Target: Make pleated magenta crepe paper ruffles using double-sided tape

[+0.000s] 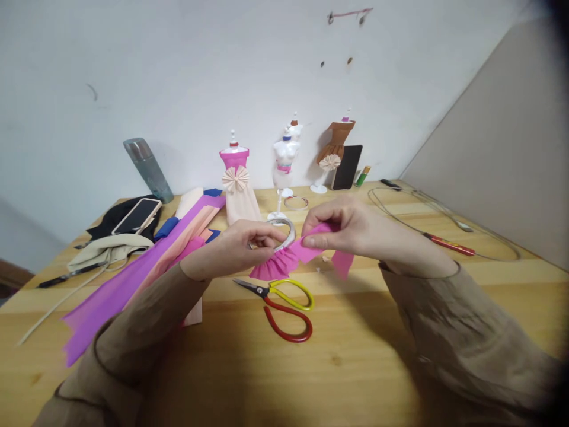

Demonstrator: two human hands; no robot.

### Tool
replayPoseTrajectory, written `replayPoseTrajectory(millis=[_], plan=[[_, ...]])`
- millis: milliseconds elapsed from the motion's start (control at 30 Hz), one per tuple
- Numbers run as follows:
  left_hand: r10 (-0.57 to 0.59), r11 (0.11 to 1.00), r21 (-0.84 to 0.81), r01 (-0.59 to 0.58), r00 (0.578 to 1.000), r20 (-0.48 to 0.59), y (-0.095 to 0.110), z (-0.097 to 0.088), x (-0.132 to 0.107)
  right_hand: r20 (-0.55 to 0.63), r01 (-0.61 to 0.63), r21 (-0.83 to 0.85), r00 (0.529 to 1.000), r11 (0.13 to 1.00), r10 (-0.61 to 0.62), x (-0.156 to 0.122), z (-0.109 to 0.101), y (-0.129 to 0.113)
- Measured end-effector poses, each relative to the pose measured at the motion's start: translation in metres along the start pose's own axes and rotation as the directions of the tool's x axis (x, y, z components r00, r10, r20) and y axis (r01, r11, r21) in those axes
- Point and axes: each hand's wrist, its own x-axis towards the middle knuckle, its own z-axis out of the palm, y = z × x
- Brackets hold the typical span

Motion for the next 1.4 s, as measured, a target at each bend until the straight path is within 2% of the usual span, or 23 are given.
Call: replayPoseTrajectory(millis=[167,333,433,567,633,733,867,967,1100,1167,1300,1400], plan=[[-0.005,0.996,0.087,0.004,1.000,0.011,0.003,-0.005,0.000,-0.061,-0.016,0.140,0.998,0.990,0.025,-0.003,-0.001,-0.003],[0.044,0.981,0.190,-0.033,0.998,-0.055,0.007,-0.011,-0.005,0.150,-0.143,0.183,0.982,0.973,0.116,0.002,-0.004,0.008],[0.087,0.972,0.228,-0.061,0.991,-0.106,0.007,-0.011,-0.007,0.264,-0.181,0.317,0.960,0.931,0.097,0.005,0.004,0.014],[0.164,0.927,0.365,-0.087,0.969,-0.186,0.004,-0.010,-0.007,0.297,-0.211,0.525,0.953,0.824,0.055,0.008,0.021,0.017],[0.197,0.915,0.390,-0.105,0.959,-0.204,0.002,-0.010,-0.007,0.278,-0.231,0.543,0.957,0.807,0.087,0.008,0.026,0.017],[0.201,0.923,0.369,-0.107,0.953,-0.226,0.000,-0.013,-0.009,0.236,-0.232,0.483,0.963,0.844,0.130,0.007,0.028,0.017],[0.163,0.935,0.348,-0.065,0.951,-0.262,0.000,-0.018,-0.013,0.205,-0.181,0.444,0.974,0.877,0.097,0.007,0.028,0.016],[0.160,0.925,0.377,-0.050,0.950,-0.267,0.001,-0.018,-0.014,0.168,-0.148,0.531,0.984,0.834,0.068,0.008,0.032,0.017],[0.188,0.909,0.410,-0.076,0.952,-0.240,0.001,-0.017,-0.013,0.125,-0.202,0.665,0.979,0.719,0.159,0.009,0.042,0.020],[0.200,0.905,0.416,-0.086,0.951,-0.236,-0.001,-0.017,-0.013,0.081,-0.199,0.673,0.977,0.712,0.197,0.010,0.045,0.020],[0.209,0.911,0.405,-0.081,0.936,-0.283,-0.005,-0.019,-0.014,-0.059,-0.129,0.547,0.980,0.827,0.191,0.009,0.049,0.014],[0.203,0.917,0.391,-0.077,0.934,-0.294,-0.003,-0.020,-0.016,-0.230,-0.009,0.256,0.971,0.967,0.070,0.004,0.053,0.006]])
